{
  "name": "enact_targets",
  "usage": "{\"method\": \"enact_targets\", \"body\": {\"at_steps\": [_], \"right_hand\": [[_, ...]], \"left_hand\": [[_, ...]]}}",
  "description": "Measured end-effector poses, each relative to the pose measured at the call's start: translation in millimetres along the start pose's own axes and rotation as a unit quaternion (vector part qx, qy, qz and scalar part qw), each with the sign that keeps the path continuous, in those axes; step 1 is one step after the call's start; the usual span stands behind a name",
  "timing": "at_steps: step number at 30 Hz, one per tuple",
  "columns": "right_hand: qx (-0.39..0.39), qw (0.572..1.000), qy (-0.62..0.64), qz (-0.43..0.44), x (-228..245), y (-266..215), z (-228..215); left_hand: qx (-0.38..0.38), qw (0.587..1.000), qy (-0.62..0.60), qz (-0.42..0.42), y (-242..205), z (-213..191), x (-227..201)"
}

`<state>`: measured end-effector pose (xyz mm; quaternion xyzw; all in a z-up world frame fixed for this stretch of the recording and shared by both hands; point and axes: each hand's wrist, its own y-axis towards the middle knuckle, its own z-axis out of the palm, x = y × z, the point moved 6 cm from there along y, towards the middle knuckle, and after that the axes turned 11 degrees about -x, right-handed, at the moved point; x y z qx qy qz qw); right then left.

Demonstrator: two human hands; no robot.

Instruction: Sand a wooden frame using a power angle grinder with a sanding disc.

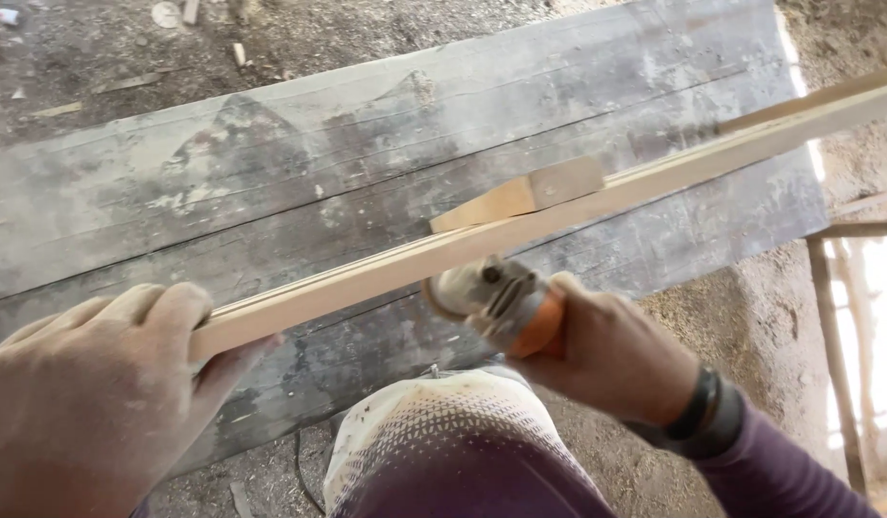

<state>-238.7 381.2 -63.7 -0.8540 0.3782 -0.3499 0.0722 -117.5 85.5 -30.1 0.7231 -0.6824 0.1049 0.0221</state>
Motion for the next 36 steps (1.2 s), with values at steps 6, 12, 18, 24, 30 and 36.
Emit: {"method": "enact_targets", "body": {"at_steps": [6, 12, 18, 24, 30, 36], "right_hand": [[-0.067, 0.994, 0.076, 0.045, -67.8, -19.4, -64.2], [-0.127, 0.981, 0.089, 0.119, -166.9, -32.9, -115.4], [-0.131, 0.938, 0.018, 0.319, -250.1, -53.7, -158.6], [-0.185, 0.922, 0.142, 0.309, -347.3, -65.5, -185.5], [-0.288, 0.871, 0.074, 0.39, -357.8, -59.3, -217.9], [-0.224, 0.917, 0.122, 0.308, -305.1, -25.5, -191.9]], "left_hand": [[-0.045, 0.999, -0.005, 0.027, 31.1, -13.8, -54.8], [-0.046, 0.999, 0.009, 0.017, 47.2, -2.8, -59.0], [-0.051, 0.996, -0.074, 0.003, 39.2, 37.8, -44.5], [-0.027, 0.96, -0.238, -0.146, 18.5, 79.8, -25.0], [-0.026, 0.965, -0.219, -0.14, 27.5, 58.2, -42.5], [-0.022, 0.969, -0.206, -0.131, 29.9, 43.6, -48.2]]}}
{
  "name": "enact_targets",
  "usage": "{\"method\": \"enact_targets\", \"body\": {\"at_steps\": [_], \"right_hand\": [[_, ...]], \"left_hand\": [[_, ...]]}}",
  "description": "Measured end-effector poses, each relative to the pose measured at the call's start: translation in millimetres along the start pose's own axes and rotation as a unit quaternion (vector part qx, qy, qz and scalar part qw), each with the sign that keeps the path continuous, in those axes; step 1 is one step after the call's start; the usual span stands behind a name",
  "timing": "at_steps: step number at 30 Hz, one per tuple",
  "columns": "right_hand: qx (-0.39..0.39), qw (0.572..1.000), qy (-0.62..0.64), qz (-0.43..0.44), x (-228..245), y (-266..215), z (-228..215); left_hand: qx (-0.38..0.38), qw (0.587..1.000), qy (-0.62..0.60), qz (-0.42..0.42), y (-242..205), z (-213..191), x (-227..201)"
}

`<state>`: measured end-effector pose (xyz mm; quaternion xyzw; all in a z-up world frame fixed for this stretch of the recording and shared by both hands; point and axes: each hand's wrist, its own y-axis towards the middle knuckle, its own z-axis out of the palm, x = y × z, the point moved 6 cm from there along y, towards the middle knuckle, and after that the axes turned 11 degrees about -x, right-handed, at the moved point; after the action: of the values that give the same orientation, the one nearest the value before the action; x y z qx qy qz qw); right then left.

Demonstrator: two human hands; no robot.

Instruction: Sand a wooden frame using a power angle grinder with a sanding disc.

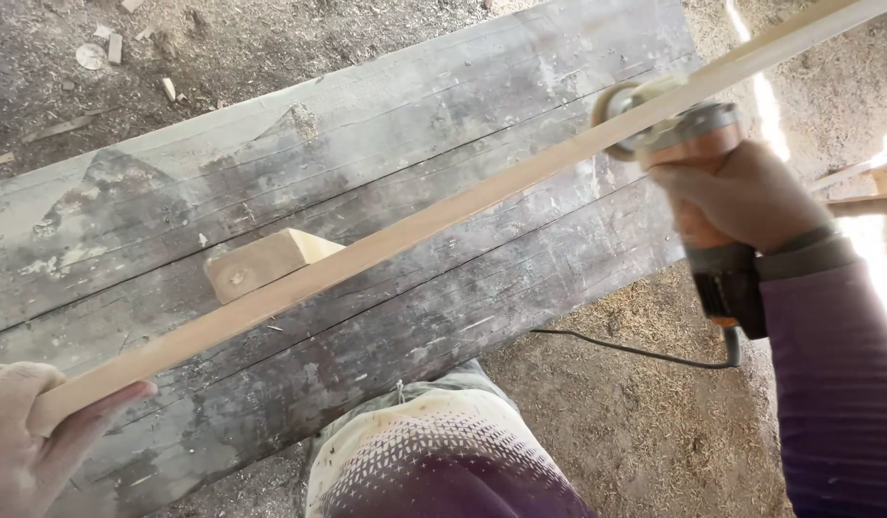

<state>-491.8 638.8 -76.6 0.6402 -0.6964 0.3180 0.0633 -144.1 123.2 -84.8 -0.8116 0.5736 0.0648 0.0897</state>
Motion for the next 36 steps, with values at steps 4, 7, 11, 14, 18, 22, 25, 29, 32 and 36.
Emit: {"method": "enact_targets", "body": {"at_steps": [4, 7, 11, 14, 18, 22, 25, 29, 32, 36], "right_hand": [[0.026, 0.999, -0.018, -0.006, 23.9, -21.0, 25.1], [0.06, 0.998, 0.005, -0.003, 42.5, -36.5, 45.3], [0.058, 0.997, 0.016, -0.047, 78.8, -74.0, 76.3], [0.072, 0.992, 0.041, -0.094, 95.7, -94.7, 98.2], [0.121, 0.984, 0.025, -0.129, 92.4, -112.2, 136.6], [0.131, 0.925, -0.001, -0.356, 122.6, -135.9, 134.5], [0.139, 0.921, -0.026, -0.363, 105.1, -119.0, 120.0], [0.133, 0.931, -0.016, -0.341, 73.3, -84.8, 67.6], [0.123, 0.931, 0.019, -0.344, 49.8, -55.6, 31.0], [0.133, 0.953, -0.028, -0.269, 16.9, -16.7, 1.6]], "left_hand": [[-0.036, 0.998, 0.024, 0.051, -2.1, 1.9, 6.3], [-0.07, 0.987, 0.08, 0.118, -1.0, -4.3, -6.7], [-0.066, 0.98, 0.084, 0.168, 5.8, -19.3, -29.0], [0.033, 0.974, 0.194, 0.11, 5.2, -1.2, -14.4], [-0.017, 0.989, 0.13, 0.063, 1.9, 3.5, -9.0], [-0.239, 0.946, 0.124, 0.183, 2.4, -41.9, -78.8], [-0.312, 0.909, 0.173, 0.216, 18.5, -71.1, -151.6], [-0.336, 0.896, 0.164, 0.24, 44.7, -44.5, -217.7], [-0.169, 0.94, 0.246, 0.164, 65.2, -9.8, -210.5], [-0.189, 0.929, 0.278, 0.152, 68.0, -5.8, -184.2]]}}
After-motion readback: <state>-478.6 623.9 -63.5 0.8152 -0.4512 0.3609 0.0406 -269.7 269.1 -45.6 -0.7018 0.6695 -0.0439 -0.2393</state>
